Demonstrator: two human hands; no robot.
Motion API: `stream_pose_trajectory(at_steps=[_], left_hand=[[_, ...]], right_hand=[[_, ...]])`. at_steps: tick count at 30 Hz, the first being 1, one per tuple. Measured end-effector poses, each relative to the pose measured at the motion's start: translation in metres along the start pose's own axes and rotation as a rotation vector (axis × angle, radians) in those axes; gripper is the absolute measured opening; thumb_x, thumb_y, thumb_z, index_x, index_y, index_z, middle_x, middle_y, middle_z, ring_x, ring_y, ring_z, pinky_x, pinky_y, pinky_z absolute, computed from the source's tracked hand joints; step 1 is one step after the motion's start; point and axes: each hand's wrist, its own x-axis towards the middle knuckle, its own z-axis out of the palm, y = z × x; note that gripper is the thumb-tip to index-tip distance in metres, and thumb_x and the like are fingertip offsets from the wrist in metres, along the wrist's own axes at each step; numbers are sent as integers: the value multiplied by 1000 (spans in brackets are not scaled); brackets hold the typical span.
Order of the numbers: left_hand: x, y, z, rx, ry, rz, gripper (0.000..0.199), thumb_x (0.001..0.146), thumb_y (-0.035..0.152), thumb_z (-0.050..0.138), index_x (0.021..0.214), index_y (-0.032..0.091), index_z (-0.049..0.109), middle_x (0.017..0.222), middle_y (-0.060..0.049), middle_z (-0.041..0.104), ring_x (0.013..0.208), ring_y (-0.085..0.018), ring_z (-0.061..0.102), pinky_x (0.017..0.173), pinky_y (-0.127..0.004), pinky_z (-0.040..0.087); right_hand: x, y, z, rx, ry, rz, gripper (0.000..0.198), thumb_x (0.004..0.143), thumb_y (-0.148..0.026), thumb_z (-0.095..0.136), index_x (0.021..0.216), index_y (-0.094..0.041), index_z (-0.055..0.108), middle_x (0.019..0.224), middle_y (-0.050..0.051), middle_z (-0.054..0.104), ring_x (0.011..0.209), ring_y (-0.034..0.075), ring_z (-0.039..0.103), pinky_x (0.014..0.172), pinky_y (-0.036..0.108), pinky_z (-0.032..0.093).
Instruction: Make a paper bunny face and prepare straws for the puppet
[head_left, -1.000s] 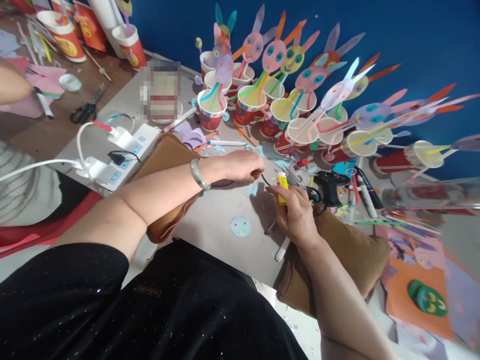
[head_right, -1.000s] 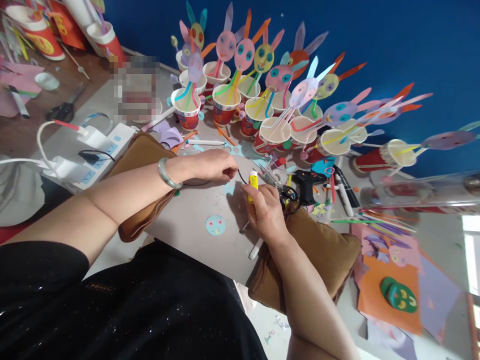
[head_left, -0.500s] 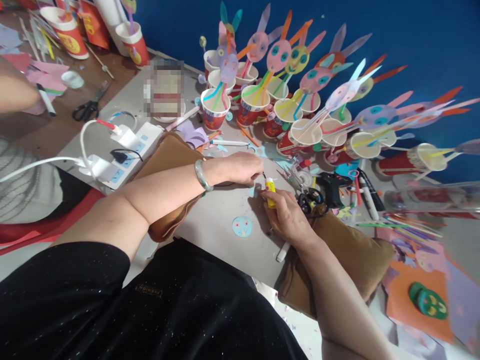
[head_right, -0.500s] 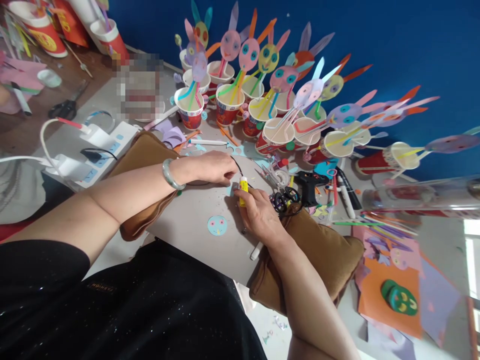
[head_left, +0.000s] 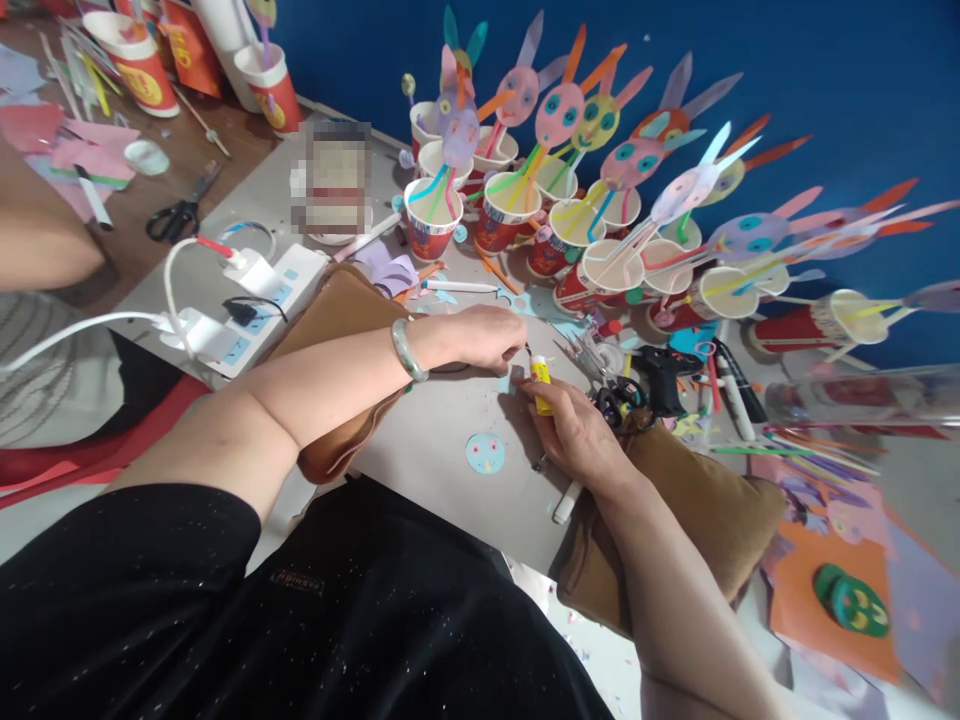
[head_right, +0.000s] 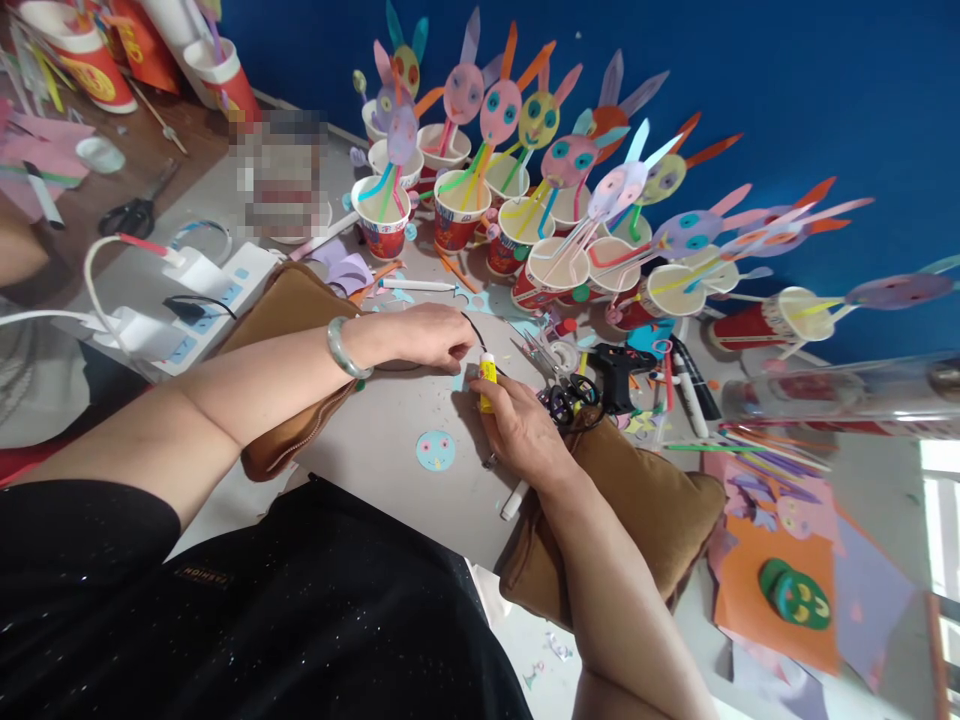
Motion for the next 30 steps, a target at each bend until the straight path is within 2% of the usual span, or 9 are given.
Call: stream_pose_trajectory(at_steps=[10, 18, 22, 30], left_hand=[[3, -6, 5, -18, 58, 36, 6, 79, 19, 72, 80, 16, 76, 75, -4, 67, 66, -14, 51, 62, -31, 30], [6, -8, 8, -62, 46, 61, 13, 82, 23, 70, 88, 16, 79, 80, -7, 70, 73, -18, 57, 67, -33, 34], [7, -7, 11, -52, 49, 82, 12, 79, 18, 68, 86, 16, 78, 78, -6, 69, 73, -17, 57, 66, -32, 32], [7, -7, 12, -46, 44, 71, 12, 79, 21, 68, 84, 17, 78, 80, -6, 70, 72, -17, 56, 68, -33, 33]], right_hand=[[-1, -2, -2, 48, -14, 17, 41, 102, -14, 51, 141, -26, 48, 119, 14, 74, 106, 28, 74, 87, 42, 61], [-4, 0, -3, 80, 5, 70, 39, 102, -16, 51, 139, -27, 50, 114, 13, 73, 102, 27, 73, 84, 42, 60], [-3, 0, -3, 44, -20, 43, 39, 101, -14, 51, 138, -26, 49, 115, 14, 73, 104, 28, 73, 85, 42, 61], [-1, -1, -4, 27, -11, 16, 41, 101, -14, 52, 139, -26, 49, 119, 15, 73, 105, 29, 73, 86, 43, 61]])
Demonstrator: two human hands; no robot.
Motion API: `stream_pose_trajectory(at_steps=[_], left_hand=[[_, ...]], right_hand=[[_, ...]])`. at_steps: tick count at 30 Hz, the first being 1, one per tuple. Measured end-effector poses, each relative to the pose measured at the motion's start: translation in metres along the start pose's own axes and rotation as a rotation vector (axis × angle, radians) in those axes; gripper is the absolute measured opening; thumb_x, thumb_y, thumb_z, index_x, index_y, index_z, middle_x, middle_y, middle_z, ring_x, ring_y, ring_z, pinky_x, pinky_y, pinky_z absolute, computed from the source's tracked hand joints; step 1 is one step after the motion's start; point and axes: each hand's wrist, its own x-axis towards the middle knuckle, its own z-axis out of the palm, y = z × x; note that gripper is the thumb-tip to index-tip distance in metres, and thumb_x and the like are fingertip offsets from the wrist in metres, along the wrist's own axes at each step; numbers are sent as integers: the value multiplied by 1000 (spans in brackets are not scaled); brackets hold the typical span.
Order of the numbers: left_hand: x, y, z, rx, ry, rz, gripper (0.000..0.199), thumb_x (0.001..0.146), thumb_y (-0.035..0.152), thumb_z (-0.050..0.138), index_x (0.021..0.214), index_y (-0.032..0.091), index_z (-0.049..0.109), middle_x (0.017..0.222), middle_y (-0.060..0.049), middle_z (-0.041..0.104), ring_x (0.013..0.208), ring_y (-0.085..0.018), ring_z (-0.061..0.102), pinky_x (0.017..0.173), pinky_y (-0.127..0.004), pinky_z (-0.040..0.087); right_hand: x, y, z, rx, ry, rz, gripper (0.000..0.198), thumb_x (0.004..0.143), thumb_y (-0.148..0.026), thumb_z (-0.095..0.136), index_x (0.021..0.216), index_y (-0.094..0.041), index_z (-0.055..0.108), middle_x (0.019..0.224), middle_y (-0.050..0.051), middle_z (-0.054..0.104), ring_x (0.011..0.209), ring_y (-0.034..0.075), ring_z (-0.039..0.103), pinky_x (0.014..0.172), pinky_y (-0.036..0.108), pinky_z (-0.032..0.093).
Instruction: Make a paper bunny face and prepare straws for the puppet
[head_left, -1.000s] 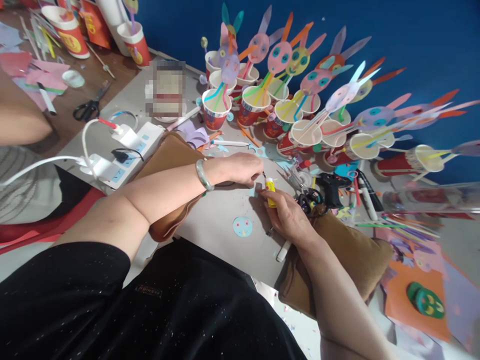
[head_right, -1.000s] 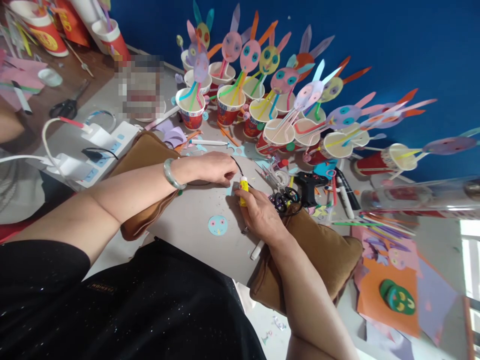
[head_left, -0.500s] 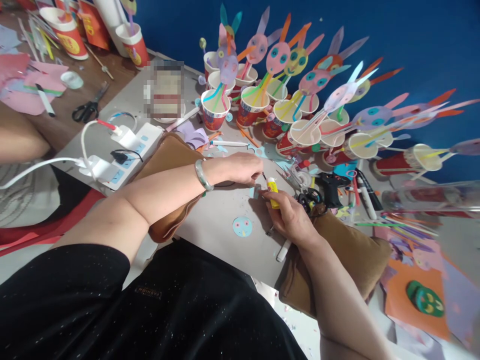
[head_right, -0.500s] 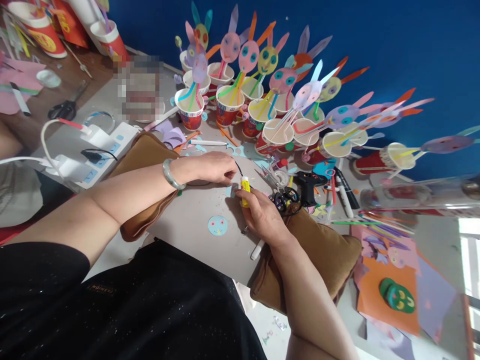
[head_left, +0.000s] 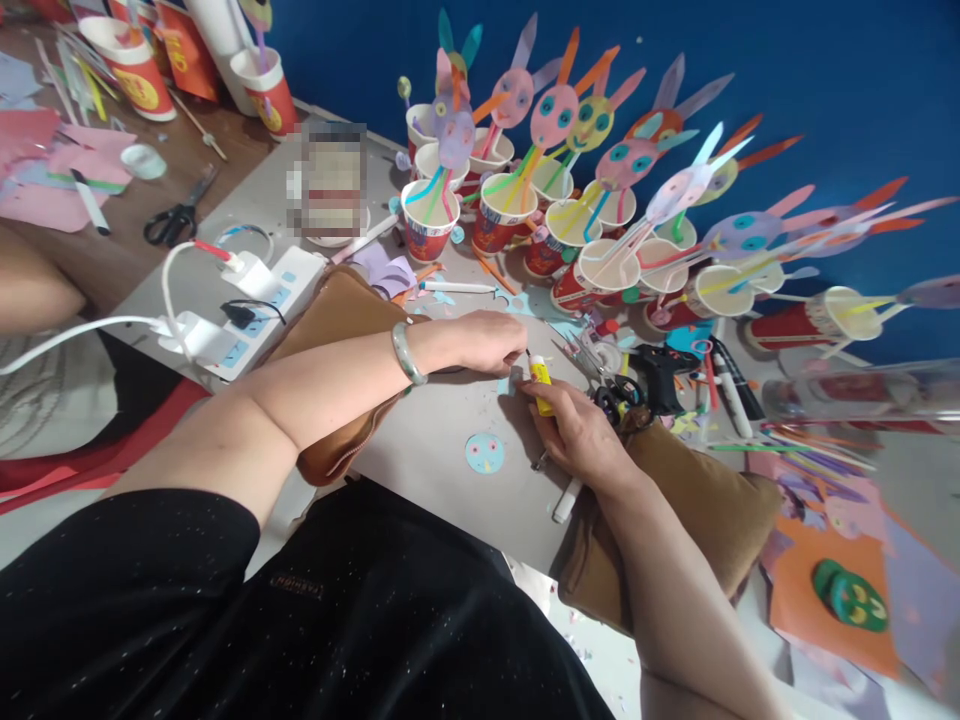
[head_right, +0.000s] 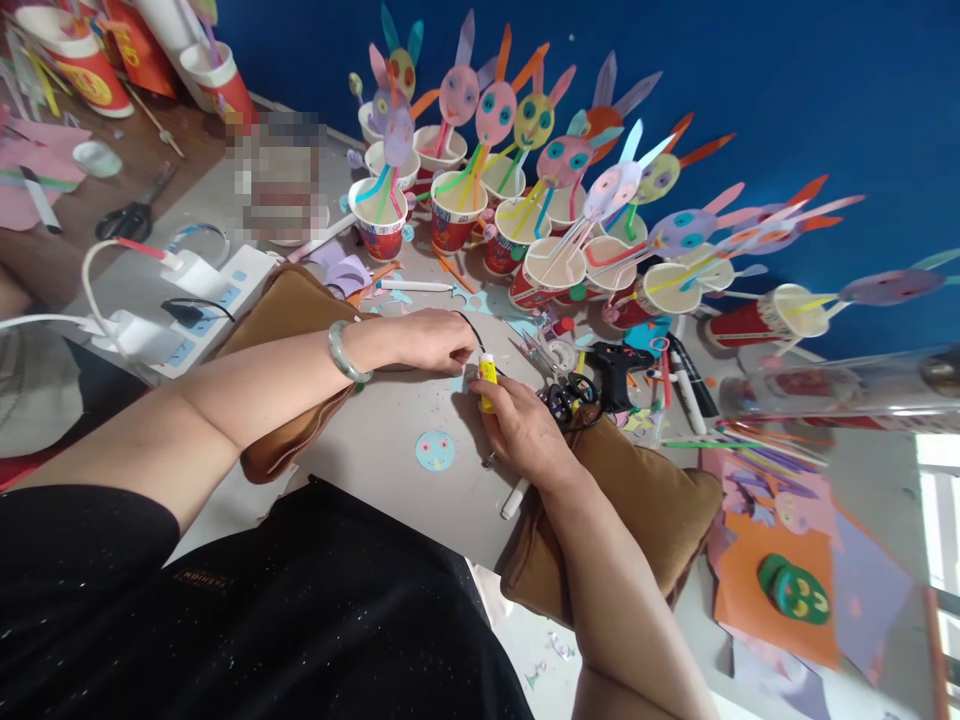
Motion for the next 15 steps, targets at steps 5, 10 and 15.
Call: stream_pose_trajectory(at_steps=[5, 10, 15], left_hand=[[1, -1, 1, 0, 30, 2, 14, 84, 28, 70, 81, 16, 76, 73, -5, 67, 70, -16, 55, 66, -32, 32], [5, 1, 4, 51, 19, -73, 22, 86, 37, 71, 87, 16, 77, 79, -7, 70, 78, -19, 61, 64, -31, 32], [8, 0, 8, 59, 29, -140, 39, 84, 52, 76, 97, 15, 79, 88, -11, 73, 87, -24, 65, 70, -33, 38]], right_hand=[[-1, -2, -2, 74, 88, 51, 38, 101, -15, 53, 138, -26, 54, 114, 13, 75, 102, 27, 76, 87, 41, 63], [-1, -7, -4, 46, 272, 71, 39, 102, -18, 56, 141, -23, 54, 107, 11, 80, 95, 24, 79, 85, 37, 64], [-1, -10, -6, -4, 347, 143, 36, 102, -27, 61, 138, -23, 60, 118, 13, 80, 96, 25, 81, 84, 36, 65]])
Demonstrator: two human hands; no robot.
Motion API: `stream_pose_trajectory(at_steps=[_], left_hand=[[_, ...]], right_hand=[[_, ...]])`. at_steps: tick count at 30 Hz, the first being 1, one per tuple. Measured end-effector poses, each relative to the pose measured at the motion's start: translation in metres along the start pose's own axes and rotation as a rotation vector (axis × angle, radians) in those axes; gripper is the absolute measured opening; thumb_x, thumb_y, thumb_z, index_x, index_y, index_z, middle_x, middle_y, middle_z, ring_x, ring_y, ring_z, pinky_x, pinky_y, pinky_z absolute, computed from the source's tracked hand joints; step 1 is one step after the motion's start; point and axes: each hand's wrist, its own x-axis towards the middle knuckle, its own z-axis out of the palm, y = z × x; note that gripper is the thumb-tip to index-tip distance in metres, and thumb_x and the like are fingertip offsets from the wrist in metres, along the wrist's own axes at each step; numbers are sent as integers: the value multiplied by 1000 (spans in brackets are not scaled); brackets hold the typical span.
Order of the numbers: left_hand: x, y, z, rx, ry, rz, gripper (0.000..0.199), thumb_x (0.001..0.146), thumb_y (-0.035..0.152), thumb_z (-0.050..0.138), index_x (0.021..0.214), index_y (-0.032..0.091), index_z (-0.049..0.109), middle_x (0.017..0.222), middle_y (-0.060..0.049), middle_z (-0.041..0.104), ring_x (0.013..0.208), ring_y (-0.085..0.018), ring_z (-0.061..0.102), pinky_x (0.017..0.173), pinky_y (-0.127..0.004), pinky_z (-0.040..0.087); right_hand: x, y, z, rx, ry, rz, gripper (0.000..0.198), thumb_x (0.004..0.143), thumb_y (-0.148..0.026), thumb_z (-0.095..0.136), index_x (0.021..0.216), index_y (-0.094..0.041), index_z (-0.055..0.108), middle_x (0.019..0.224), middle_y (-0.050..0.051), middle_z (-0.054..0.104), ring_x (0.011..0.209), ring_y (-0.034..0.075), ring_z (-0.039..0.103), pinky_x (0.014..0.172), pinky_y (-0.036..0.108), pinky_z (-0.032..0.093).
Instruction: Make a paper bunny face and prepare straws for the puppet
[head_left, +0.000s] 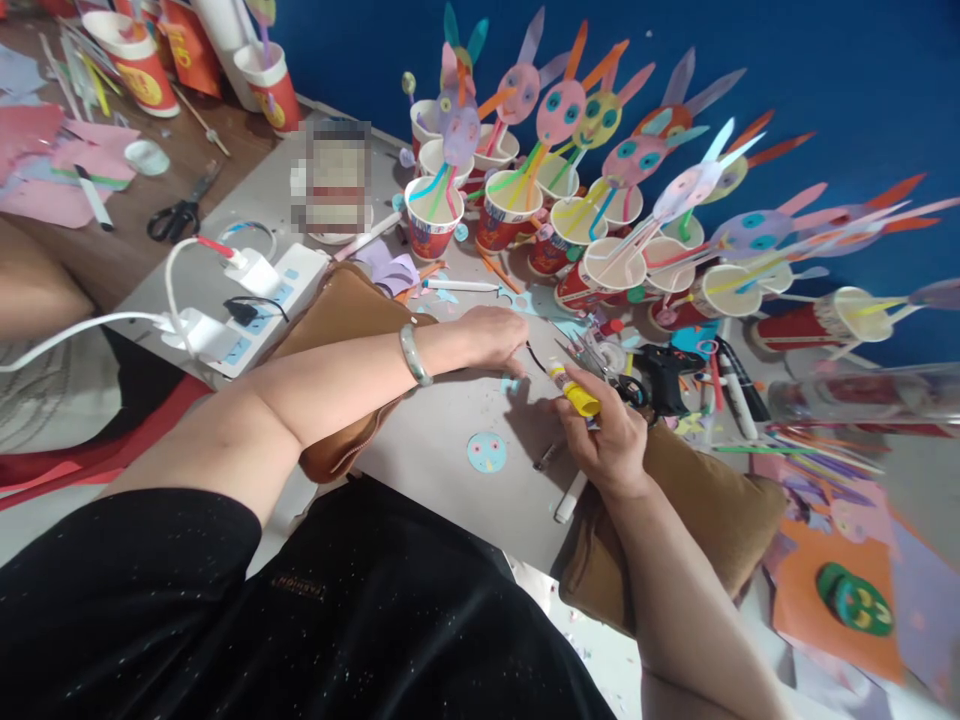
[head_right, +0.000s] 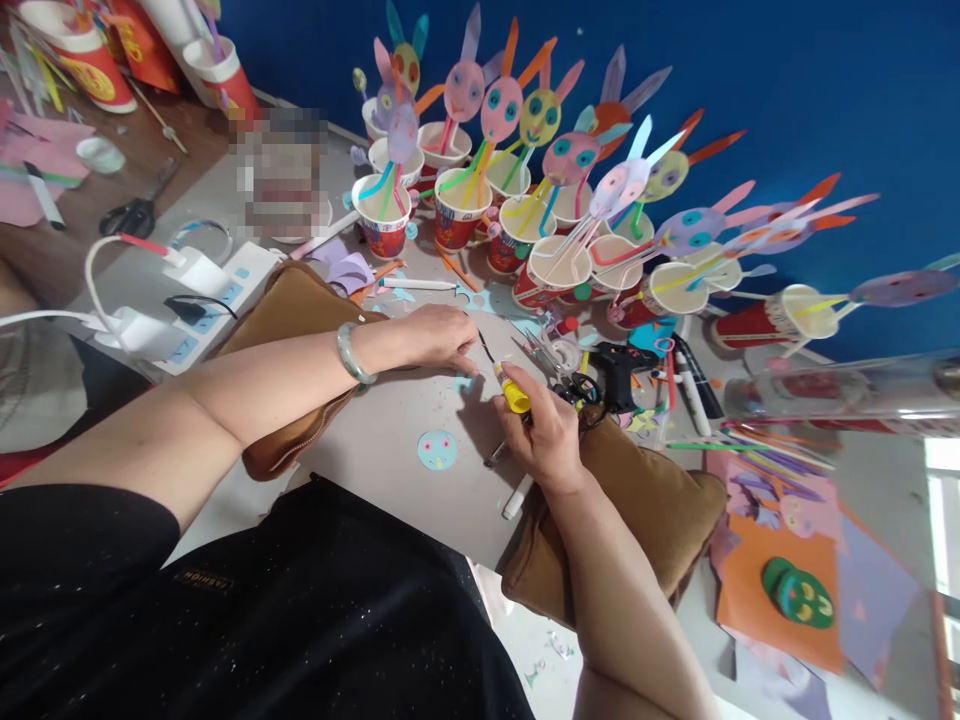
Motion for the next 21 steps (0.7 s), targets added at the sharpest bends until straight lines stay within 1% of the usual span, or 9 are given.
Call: stream_pose_trajectory(at_steps=[2, 5, 9, 12, 15, 18, 21], left_hand=[[1, -1, 2, 6, 2, -10, 45, 83, 56, 76, 100, 15, 80, 92, -13, 75, 89, -26, 66, 72, -33, 39], [3, -1, 4, 23, 6, -10, 50, 82, 58, 77, 104, 14, 80, 97, -15, 76, 92, -27, 67, 72, -34, 40], [3, -2, 6, 55, 8, -35, 52, 81, 58, 78, 107, 13, 79, 99, -16, 77, 93, -28, 69, 71, -34, 41], [3, -3, 9, 69, 43, -45, 55, 81, 60, 79, 107, 12, 80, 98, -16, 77, 92, -28, 70, 71, -34, 43], [4, -4, 13, 88, 78, -45, 56, 78, 62, 80, 103, 11, 80, 98, -17, 77, 94, -29, 70, 74, -35, 46], [5, -4, 15, 112, 120, -48, 57, 77, 63, 80, 101, 11, 80, 101, -18, 77, 100, -32, 70, 80, -38, 49], [3, -2, 16, 136, 134, -71, 62, 76, 63, 81, 108, 10, 78, 114, -21, 74, 107, -36, 69, 88, -41, 50]], right_hand=[[1, -1, -1, 18, 17, 16, 31, 101, -29, 63, 132, -23, 64, 118, 13, 80, 99, 25, 80, 84, 36, 65], [4, -3, -2, 56, 2, 91, 24, 101, -34, 62, 122, -23, 68, 110, 11, 82, 95, 25, 80, 83, 36, 64], [6, -6, -4, 112, -64, 232, 23, 101, -38, 61, 116, -22, 70, 100, 8, 81, 84, 22, 78, 75, 33, 61], [6, -6, -3, 135, -102, 297, 23, 98, -37, 64, 112, -21, 71, 95, 6, 80, 73, 19, 73, 66, 30, 57], [7, -7, -1, 140, -116, 316, 22, 96, -36, 65, 111, -21, 71, 92, 5, 80, 67, 17, 70, 62, 29, 55], [8, -8, 2, 142, -130, 293, 21, 97, -37, 65, 108, -21, 72, 91, 5, 80, 69, 18, 72, 64, 29, 56], [8, -9, 4, 129, -137, 248, 21, 98, -39, 65, 107, -21, 71, 91, 6, 80, 74, 20, 74, 67, 30, 58]])
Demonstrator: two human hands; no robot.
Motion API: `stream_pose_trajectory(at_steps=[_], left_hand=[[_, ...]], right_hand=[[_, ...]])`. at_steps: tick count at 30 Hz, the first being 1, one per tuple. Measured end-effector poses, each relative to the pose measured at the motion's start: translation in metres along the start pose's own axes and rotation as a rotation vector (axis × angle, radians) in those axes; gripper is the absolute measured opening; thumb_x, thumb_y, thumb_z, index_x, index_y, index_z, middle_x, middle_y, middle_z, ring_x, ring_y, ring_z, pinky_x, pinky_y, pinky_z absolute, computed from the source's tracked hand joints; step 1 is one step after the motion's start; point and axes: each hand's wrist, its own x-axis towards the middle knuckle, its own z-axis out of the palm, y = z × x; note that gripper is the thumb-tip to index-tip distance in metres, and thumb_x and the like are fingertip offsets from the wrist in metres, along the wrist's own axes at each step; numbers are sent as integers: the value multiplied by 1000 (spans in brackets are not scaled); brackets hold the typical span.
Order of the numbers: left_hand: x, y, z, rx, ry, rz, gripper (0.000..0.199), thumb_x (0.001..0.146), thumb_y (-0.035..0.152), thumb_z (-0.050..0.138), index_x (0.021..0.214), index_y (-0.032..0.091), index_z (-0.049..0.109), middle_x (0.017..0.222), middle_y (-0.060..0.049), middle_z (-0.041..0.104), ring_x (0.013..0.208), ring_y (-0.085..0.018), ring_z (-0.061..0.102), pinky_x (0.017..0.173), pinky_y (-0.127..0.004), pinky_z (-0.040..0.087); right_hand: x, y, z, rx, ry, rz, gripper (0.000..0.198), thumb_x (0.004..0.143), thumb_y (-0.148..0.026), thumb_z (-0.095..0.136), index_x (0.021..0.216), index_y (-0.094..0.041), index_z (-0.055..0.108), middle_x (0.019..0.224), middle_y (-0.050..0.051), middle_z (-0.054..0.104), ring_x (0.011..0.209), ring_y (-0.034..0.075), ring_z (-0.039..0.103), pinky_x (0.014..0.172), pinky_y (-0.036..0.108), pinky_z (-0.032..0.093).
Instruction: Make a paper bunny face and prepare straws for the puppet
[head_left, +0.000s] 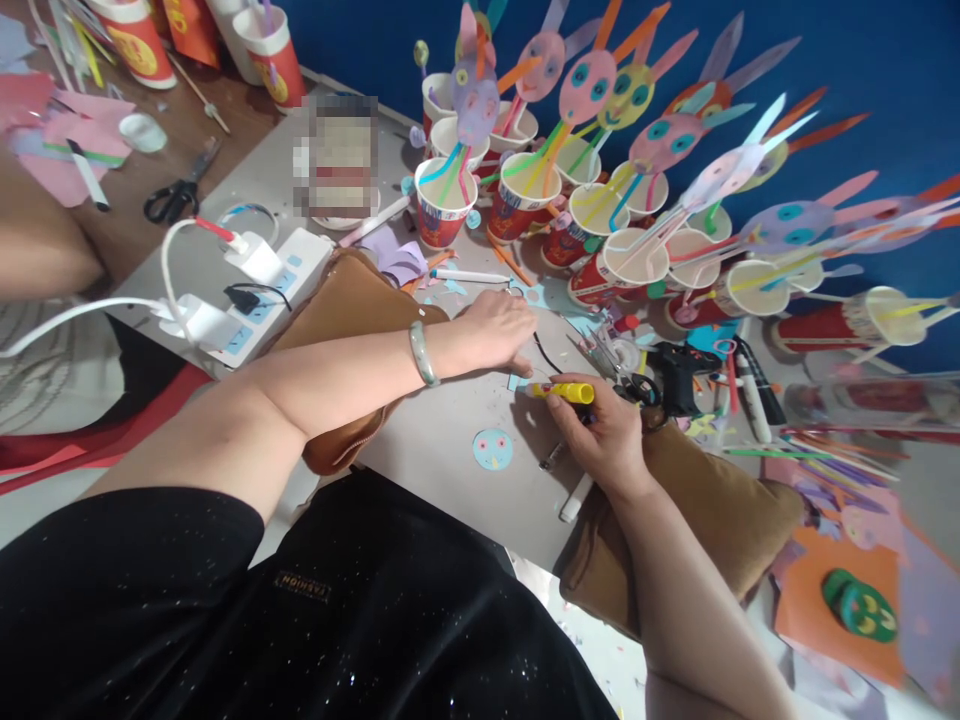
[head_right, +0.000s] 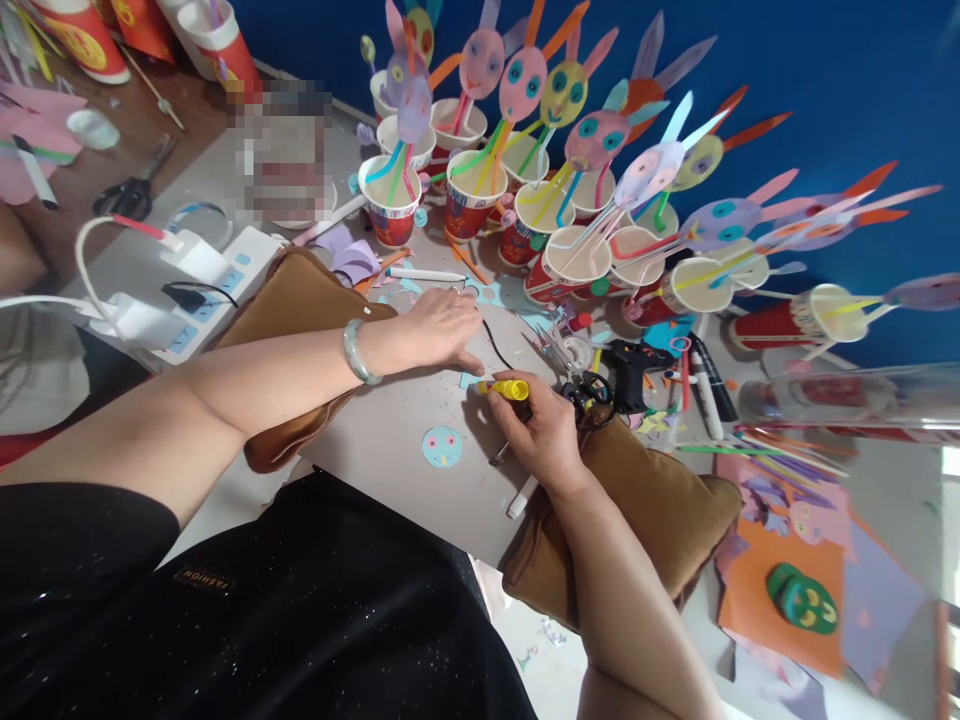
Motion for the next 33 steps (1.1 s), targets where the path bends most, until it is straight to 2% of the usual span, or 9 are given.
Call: stream_pose_trajectory(at_steps=[4, 7, 11, 15, 17, 26, 33], left_hand=[[-6, 3, -1, 42, 76, -43, 79, 75, 66, 81, 127, 7, 69, 135, -26, 64, 120, -41, 62, 103, -47, 47], [-10, 3, -1, 56, 107, -84, 94, 74, 70, 80, 139, 5, 60, 144, -28, 58, 128, -44, 57, 112, -48, 41], [-12, 2, -2, 46, 80, -107, 102, 74, 72, 78, 147, 5, 52, 155, -28, 49, 139, -45, 49, 118, -49, 35], [-9, -2, 1, 22, 26, -120, 111, 74, 76, 73, 158, 9, 42, 173, -25, 26, 155, -48, 29, 125, -54, 24], [-7, -5, 3, 6, -6, -117, 116, 74, 78, 71, 162, 11, 36, 176, -23, 19, 159, -49, 21, 128, -57, 19], [-3, -11, 12, -14, -16, -36, 118, 80, 81, 60, 168, 9, 27, 178, -23, 12, 164, -45, 11, 131, -61, 7], [4, -17, 20, -46, 6, -3, 113, 79, 79, 61, 168, 16, 29, 178, -19, 17, 164, -48, 8, 131, -65, 3]], right_hand=[[-1, 2, 2, -31, 2, -48, 20, 99, -38, 65, 108, -22, 71, 97, 7, 81, 84, 22, 77, 77, 34, 61], [-2, 3, 3, -47, 9, -65, 19, 99, -38, 65, 109, -22, 70, 97, 8, 81, 84, 23, 77, 77, 35, 61], [-2, 5, 4, -36, 5, -57, 20, 100, -38, 64, 110, -22, 70, 98, 7, 80, 85, 23, 77, 77, 34, 61], [-2, 4, 5, -19, -5, -22, 22, 100, -40, 64, 110, -22, 70, 100, 8, 80, 86, 23, 77, 77, 35, 61], [-2, 4, 6, -19, -13, -10, 22, 100, -40, 63, 110, -22, 70, 99, 8, 80, 85, 23, 77, 78, 35, 61], [2, 6, 14, -37, -33, -26, 28, 100, -47, 61, 110, -23, 71, 99, 9, 79, 88, 26, 75, 79, 40, 62], [5, 6, 20, -48, -88, -63, 25, 101, -45, 60, 108, -23, 71, 99, 10, 79, 92, 28, 73, 84, 44, 60]])
